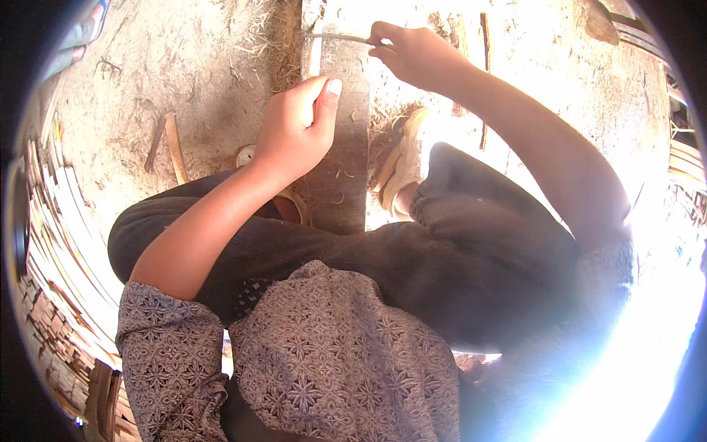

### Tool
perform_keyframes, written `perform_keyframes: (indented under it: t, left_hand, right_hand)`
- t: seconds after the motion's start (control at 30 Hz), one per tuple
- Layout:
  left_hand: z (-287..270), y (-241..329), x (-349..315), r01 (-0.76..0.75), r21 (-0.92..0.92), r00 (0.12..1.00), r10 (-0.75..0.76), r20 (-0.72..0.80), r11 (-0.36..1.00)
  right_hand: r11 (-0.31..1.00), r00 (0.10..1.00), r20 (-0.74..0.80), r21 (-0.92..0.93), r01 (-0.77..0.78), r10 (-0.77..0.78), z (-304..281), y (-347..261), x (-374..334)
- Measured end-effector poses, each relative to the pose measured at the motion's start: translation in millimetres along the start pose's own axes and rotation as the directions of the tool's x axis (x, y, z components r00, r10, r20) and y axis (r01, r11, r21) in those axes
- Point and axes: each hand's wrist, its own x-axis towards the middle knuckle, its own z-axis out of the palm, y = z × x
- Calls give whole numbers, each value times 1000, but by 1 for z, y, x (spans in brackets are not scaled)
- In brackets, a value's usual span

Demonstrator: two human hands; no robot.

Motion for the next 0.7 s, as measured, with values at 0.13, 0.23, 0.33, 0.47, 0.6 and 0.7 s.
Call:
perform_keyframes:
  t: [0.13,0.23,0.33,0.47,0.6,0.7]
  left_hand:
    - [-4,-1,0,6,-55,999,-9,-49,998]
    - [-2,-2,0,21,-78,998,-27,-65,997]
    - [-2,-8,-3,31,-84,999,-35,-39,996]
    - [-1,-18,-3,15,-107,997,-23,-70,994]
    - [2,-10,-2,46,-143,996,-56,-66,989]
    - [7,-14,-2,-21,-201,984,-16,-179,979]
  right_hand:
    - [994,994,94,-101,-41,51,1,-8,43]
    - [993,999,13,-112,-31,33,16,-5,46]
    - [995,996,41,-64,-77,80,12,-12,34]
    - [986,973,169,30,-164,157,-23,-38,-7]
    - [997,998,53,60,-40,37,-15,-18,-25]
    - [1000,999,39,4,-24,24,-10,-8,0]
